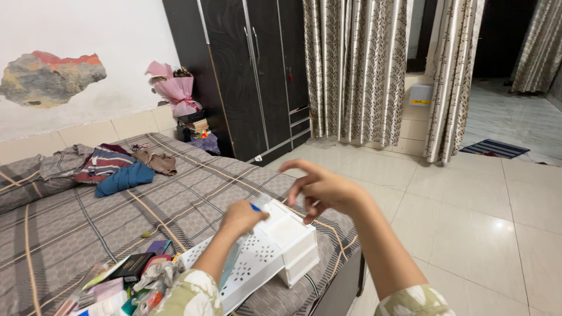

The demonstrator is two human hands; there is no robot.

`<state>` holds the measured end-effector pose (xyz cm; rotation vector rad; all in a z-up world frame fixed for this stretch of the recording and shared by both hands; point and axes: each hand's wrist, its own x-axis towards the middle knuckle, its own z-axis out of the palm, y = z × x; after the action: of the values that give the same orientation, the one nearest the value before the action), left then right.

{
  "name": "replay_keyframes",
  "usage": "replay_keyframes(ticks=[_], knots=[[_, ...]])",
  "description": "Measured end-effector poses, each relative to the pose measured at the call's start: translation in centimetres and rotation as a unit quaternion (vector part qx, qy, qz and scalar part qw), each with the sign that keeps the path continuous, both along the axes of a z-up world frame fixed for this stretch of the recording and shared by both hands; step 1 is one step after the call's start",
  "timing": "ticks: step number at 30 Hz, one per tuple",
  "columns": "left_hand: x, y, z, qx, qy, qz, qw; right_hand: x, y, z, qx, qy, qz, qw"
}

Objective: The person wipes different parts of a white plastic desk organizer using a cloth, then handles a tube and several small containers while cleaning the items on a bed.

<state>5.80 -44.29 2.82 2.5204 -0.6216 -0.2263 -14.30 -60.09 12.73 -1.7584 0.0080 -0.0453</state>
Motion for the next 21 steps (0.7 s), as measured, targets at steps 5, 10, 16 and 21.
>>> replay_keyframes(ticks=[5, 10, 16, 21], knots=[[3.1, 8.7, 1.6, -0.283, 0.039, -0.038, 0.957, 5.1, 6.7, 0.0, -0.098, -0.046, 0.016, 0.994], [3.1, 23.7, 3.8, -0.379, -0.017, 0.028, 0.925, 11.7, 14.9, -0.2, -0.118, -0.234, -0.168, 0.95], [1.4, 42.8, 2.3, -0.439, -0.138, 0.194, 0.867, 15.9, 30.0, -2.5, -0.027, -0.159, 0.045, 0.986], [-0.1, 54.7, -2.1, -0.428, -0.209, 0.333, 0.813, 17.5, 40.6, -6.5, -0.023, -0.086, 0.272, 0.958]])
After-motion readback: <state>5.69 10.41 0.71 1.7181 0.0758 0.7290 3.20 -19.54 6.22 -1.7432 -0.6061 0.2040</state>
